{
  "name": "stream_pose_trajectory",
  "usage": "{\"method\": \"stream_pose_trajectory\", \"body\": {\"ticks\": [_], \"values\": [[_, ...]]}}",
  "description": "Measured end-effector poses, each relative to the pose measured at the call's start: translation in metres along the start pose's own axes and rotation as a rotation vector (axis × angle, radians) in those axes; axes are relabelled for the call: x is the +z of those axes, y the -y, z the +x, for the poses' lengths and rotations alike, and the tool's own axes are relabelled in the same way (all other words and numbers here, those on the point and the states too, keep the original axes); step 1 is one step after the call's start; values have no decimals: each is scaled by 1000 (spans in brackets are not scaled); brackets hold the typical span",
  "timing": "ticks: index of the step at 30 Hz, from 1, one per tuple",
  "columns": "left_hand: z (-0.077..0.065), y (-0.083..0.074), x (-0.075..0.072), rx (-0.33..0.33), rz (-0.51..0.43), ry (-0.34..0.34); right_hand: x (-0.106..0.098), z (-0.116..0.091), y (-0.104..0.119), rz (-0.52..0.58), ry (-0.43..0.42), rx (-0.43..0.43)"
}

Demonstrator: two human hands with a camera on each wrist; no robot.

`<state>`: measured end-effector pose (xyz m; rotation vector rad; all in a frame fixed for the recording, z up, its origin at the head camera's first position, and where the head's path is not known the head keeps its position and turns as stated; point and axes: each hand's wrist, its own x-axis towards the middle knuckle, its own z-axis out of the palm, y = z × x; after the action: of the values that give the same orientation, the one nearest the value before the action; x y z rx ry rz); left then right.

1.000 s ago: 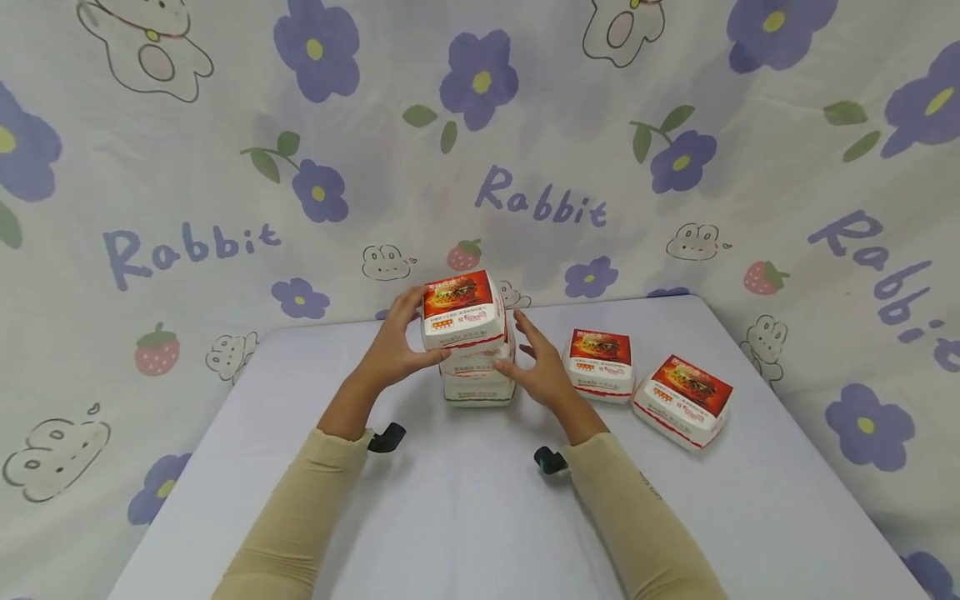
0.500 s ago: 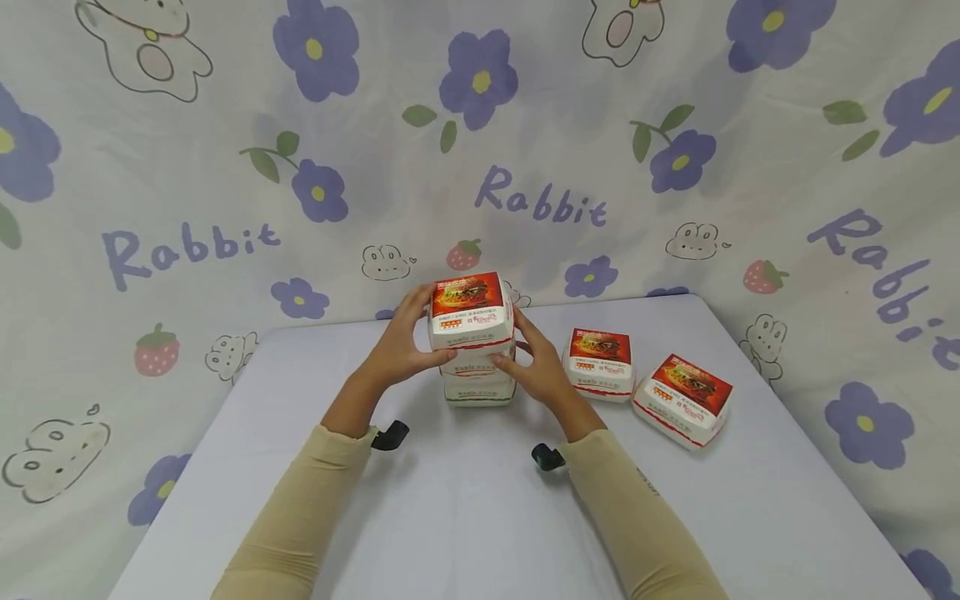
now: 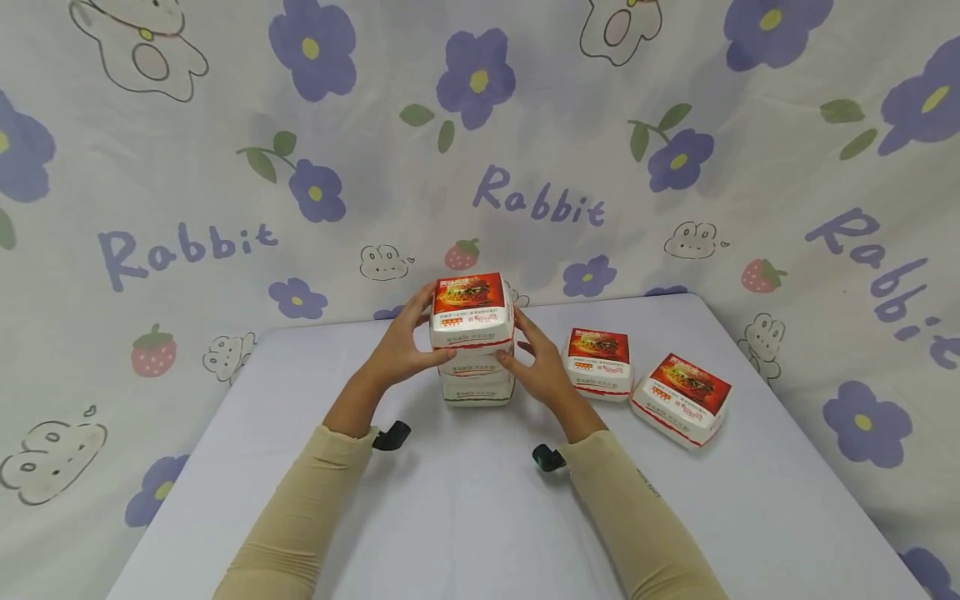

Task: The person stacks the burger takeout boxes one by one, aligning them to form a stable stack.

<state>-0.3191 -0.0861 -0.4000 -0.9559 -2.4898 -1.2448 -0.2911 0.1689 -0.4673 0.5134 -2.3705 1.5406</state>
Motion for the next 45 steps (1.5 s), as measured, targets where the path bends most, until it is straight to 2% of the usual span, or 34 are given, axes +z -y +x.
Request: {"method": "stream_pose_trajectory", "body": {"ticks": [20,28,45], "values": [[3,0,3,-16,-35,12,2,-1,-8,31,-14,-14],[-1,2,4,-31,-34,6,3,-2,-9,34,-9,-14],[-3,6,6,-7,-61,-13,4,-3,-9,40,-4,-6]]}}
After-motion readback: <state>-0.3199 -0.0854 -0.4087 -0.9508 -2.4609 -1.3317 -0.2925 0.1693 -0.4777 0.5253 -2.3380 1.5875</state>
